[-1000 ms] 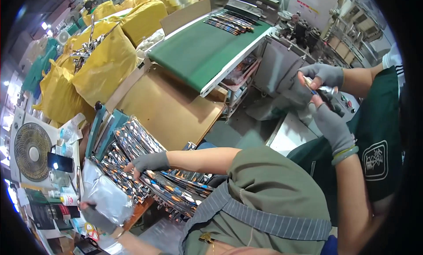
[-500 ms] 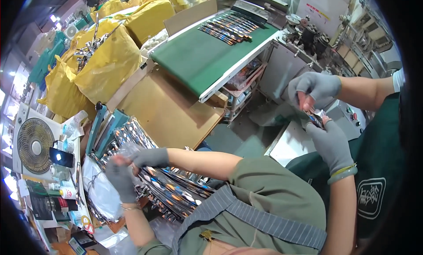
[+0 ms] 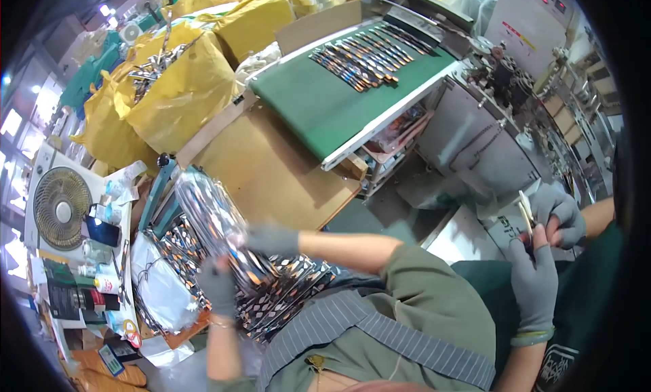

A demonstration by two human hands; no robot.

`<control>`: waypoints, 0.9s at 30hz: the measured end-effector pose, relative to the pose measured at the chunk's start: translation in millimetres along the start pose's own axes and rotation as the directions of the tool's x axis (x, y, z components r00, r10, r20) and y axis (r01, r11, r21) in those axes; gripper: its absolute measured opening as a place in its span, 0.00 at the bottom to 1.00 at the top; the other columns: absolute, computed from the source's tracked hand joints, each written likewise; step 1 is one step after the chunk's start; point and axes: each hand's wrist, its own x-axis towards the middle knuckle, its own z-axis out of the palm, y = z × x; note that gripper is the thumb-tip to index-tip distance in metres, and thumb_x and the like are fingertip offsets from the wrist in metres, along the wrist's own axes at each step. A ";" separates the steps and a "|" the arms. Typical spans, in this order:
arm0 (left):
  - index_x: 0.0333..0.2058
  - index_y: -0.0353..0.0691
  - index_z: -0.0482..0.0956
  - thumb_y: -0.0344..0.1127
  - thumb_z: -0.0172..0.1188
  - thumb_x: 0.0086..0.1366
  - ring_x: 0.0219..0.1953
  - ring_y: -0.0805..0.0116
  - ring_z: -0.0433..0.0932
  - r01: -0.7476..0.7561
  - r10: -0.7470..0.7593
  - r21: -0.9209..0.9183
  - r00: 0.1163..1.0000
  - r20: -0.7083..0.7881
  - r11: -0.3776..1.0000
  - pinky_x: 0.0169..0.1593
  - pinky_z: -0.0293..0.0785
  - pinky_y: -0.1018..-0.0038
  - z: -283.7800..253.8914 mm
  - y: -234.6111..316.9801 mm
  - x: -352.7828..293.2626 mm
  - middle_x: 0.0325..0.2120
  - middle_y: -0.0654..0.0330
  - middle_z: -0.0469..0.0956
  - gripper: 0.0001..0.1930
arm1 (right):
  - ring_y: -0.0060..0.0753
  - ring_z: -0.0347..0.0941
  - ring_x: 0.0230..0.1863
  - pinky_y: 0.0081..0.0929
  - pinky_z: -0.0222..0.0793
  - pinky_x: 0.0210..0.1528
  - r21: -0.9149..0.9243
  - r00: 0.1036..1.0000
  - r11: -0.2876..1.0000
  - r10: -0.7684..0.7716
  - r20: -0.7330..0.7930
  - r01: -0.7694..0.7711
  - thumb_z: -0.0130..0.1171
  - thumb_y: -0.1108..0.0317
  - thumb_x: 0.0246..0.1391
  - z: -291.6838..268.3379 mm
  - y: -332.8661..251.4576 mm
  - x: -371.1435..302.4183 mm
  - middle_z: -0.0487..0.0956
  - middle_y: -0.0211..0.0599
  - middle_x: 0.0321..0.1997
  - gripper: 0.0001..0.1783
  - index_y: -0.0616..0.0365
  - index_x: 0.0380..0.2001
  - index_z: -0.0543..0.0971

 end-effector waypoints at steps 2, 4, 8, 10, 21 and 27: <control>0.16 0.36 0.64 0.44 0.61 0.58 0.15 0.68 0.58 -0.014 0.010 0.089 0.999 0.042 0.996 0.21 0.54 0.68 -16.2 -21.0 56.5 0.11 0.59 0.62 0.22 | 0.40 0.76 0.35 0.36 0.69 0.42 -0.141 0.986 0.987 0.055 -0.159 -0.078 0.51 0.37 0.51 -77.1 -52.1 -2.9 0.80 0.47 0.32 0.31 0.58 0.34 0.80; 0.16 0.36 0.64 0.45 0.61 0.58 0.14 0.65 0.59 0.023 -0.022 0.160 1.000 -0.007 0.987 0.21 0.56 0.67 -26.6 -62.8 66.5 0.11 0.58 0.63 0.22 | 0.39 0.75 0.26 0.36 0.69 0.33 -0.042 0.885 0.999 -0.046 -0.464 0.030 0.56 0.47 0.49 -143.2 -32.9 12.3 0.79 0.44 0.24 0.21 0.56 0.27 0.81; 0.23 0.39 0.76 0.46 0.61 0.56 0.23 0.53 0.73 0.023 -0.051 0.293 0.995 0.086 0.956 0.29 0.68 0.62 -38.9 -106.4 11.4 0.17 0.51 0.72 0.15 | 0.35 0.76 0.29 0.30 0.71 0.29 0.100 0.477 0.991 0.132 -0.869 -0.091 0.45 0.59 0.57 -318.7 78.2 -0.9 0.79 0.40 0.33 0.15 0.55 0.34 0.79; 0.24 0.35 0.78 0.40 0.62 0.54 0.25 0.60 0.74 0.064 -0.071 0.241 0.997 0.019 0.968 0.31 0.67 0.65 -28.5 -85.7 2.1 0.22 0.51 0.76 0.12 | 0.31 0.74 0.40 0.26 0.74 0.38 0.666 0.495 0.743 0.602 -0.627 -0.060 0.40 0.58 0.63 -291.7 15.9 -20.9 0.76 0.38 0.45 0.20 0.56 0.51 0.71; 0.26 0.42 0.74 0.41 0.59 0.55 0.31 0.55 0.74 0.255 -0.121 0.254 0.887 -0.445 0.933 0.34 0.70 0.62 -58.0 -19.4 -78.3 0.27 0.57 0.72 0.09 | 0.33 0.70 0.49 0.31 0.67 0.48 0.395 0.560 0.834 -0.129 0.818 -0.384 0.44 0.60 0.61 85.4 22.9 502.7 0.74 0.41 0.50 0.19 0.60 0.49 0.72; 0.33 0.38 0.78 0.39 0.58 0.60 0.32 0.55 0.75 0.526 -0.437 0.135 0.802 -0.406 0.840 0.38 0.70 0.64 -94.4 -0.5 -123.8 0.29 0.55 0.75 0.10 | 0.35 0.68 0.53 0.33 0.63 0.53 0.616 0.803 0.720 -0.139 0.579 -0.320 0.47 0.61 0.60 -104.8 40.6 391.4 0.73 0.42 0.52 0.19 0.62 0.48 0.73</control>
